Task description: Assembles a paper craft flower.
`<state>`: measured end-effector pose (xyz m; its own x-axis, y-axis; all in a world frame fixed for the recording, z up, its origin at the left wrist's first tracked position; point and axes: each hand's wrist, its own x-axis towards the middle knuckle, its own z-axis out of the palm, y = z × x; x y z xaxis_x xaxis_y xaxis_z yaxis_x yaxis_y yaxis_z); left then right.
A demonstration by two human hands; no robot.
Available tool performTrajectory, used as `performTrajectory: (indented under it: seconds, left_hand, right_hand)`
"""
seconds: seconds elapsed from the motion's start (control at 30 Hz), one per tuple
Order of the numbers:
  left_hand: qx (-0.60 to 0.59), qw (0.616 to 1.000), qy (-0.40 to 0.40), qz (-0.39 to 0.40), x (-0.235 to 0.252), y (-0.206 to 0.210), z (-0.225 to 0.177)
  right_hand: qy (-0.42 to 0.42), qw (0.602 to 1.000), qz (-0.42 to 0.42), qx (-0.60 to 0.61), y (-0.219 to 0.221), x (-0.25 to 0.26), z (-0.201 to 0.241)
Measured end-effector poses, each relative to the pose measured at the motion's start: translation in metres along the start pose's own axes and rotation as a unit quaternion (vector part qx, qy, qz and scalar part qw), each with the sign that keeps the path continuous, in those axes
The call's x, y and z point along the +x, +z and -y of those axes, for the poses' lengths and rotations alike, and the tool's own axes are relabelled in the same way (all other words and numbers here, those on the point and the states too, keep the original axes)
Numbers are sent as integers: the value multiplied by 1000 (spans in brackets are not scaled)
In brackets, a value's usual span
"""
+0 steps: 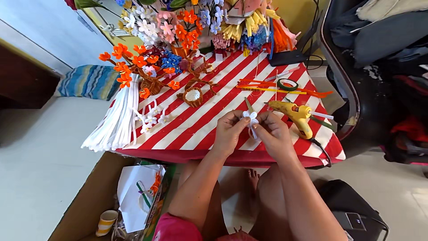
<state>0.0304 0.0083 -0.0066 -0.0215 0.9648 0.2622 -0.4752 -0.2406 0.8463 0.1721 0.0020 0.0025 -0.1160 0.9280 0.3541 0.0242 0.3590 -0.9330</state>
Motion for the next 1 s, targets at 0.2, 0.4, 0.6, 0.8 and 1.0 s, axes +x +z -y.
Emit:
performTrajectory:
  seconds: [0.2, 0.4, 0.6, 0.8, 1.0]
  left_hand:
    - [12, 998, 52, 36, 3, -7, 2]
    - [67, 990, 59, 109, 5, -17, -5]
    - [201, 963, 116, 137, 6, -18, -3]
    - [307, 924, 187, 130, 8, -18, 0]
    - [394, 858, 318, 85, 11, -19, 5]
  right_hand:
    - [15, 997, -30, 65, 6, -1, 3]
    - [-16, 997, -55, 49, -9, 1, 5]
    - [-83, 994, -66, -1, -16, 1, 0]
    - [-121, 989, -74, -47, -17, 2, -6]
    - [-138, 977, -69, -148, -16, 2, -5]
